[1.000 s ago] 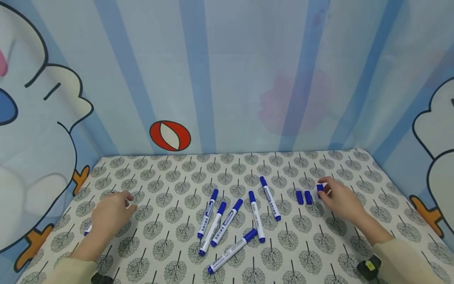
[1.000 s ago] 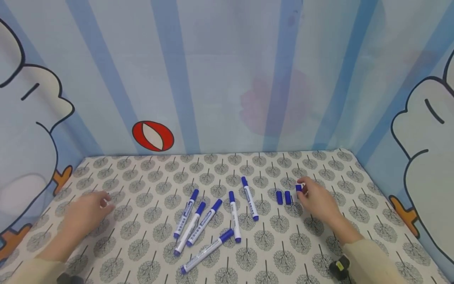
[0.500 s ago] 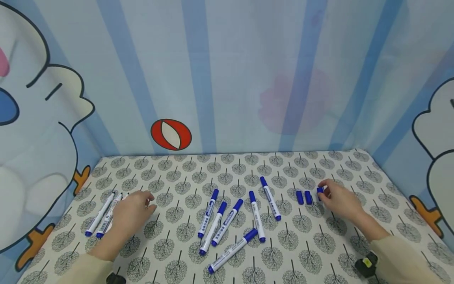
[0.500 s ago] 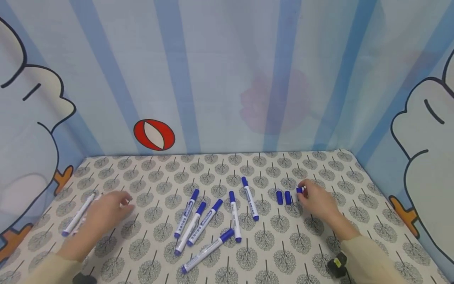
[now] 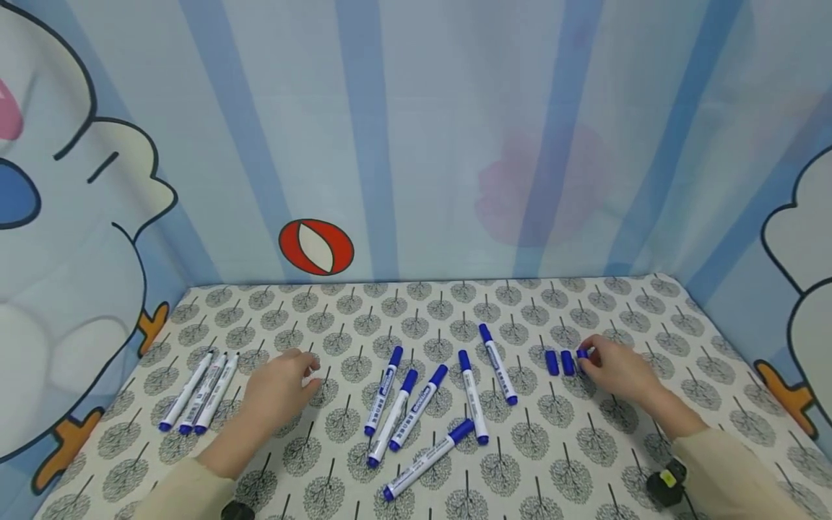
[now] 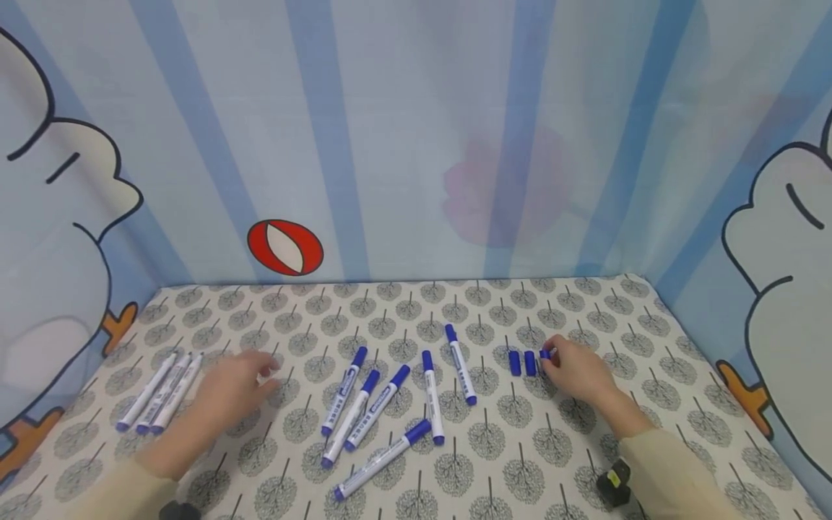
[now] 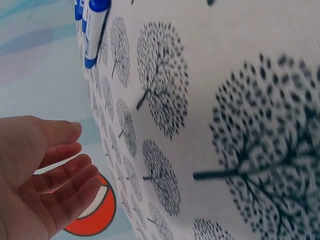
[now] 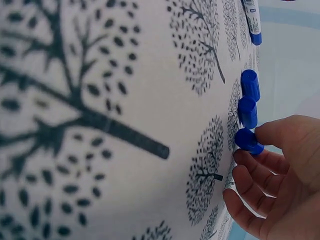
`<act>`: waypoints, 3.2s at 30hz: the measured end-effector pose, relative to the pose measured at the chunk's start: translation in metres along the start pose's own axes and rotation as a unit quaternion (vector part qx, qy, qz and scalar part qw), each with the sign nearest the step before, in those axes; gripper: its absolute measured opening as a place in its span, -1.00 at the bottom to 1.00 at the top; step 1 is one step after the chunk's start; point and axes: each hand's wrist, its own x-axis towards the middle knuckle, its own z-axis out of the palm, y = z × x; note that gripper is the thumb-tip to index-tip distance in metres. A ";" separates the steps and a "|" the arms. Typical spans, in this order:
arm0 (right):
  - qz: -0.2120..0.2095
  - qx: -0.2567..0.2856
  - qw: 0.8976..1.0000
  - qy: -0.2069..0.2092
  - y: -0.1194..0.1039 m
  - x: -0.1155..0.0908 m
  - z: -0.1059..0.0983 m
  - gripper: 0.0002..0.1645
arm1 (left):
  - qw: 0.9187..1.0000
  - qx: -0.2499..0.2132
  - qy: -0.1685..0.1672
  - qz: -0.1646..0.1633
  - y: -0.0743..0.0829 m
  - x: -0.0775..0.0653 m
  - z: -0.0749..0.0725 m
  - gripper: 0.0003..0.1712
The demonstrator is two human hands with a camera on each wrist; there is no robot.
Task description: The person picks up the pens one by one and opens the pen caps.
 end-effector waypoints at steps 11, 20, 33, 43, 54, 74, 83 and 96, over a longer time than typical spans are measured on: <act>-0.001 -0.010 1.000 0.000 0.001 0.004 0.002 -0.66 | 1.000 0.012 -0.015 0.013 0.024 0.001 0.003 -0.81; -0.001 -0.009 1.000 -0.003 0.002 0.004 0.002 -0.66 | 1.000 0.008 -0.025 0.017 0.030 0.002 0.006 -0.79; 0.019 0.015 1.000 -0.015 0.001 0.001 -0.004 -0.55 | 0.999 0.005 0.002 0.045 0.037 0.006 0.013 -0.78; -0.010 0.008 0.998 0.054 -0.001 0.001 -0.009 -0.60 | 0.998 -0.005 0.022 0.062 0.044 0.010 0.016 -0.80; -0.053 -0.016 0.993 0.107 -0.014 -0.001 -0.011 -0.56 | 0.999 -0.032 -0.012 0.042 0.053 0.012 0.021 -0.58; -0.161 -0.060 0.973 0.153 -0.042 -0.001 -0.006 -0.46 | 0.998 -0.032 -0.051 0.017 0.066 0.010 0.031 -0.32; -0.178 -0.061 0.973 0.135 -0.053 -0.004 -0.006 -0.45 | 0.998 -0.017 -0.068 0.004 0.070 0.010 0.032 -0.33; -0.208 -0.057 0.965 0.147 -0.061 -0.005 -0.001 -0.46 | 0.994 -0.048 -0.092 -0.035 0.077 0.011 0.033 -0.63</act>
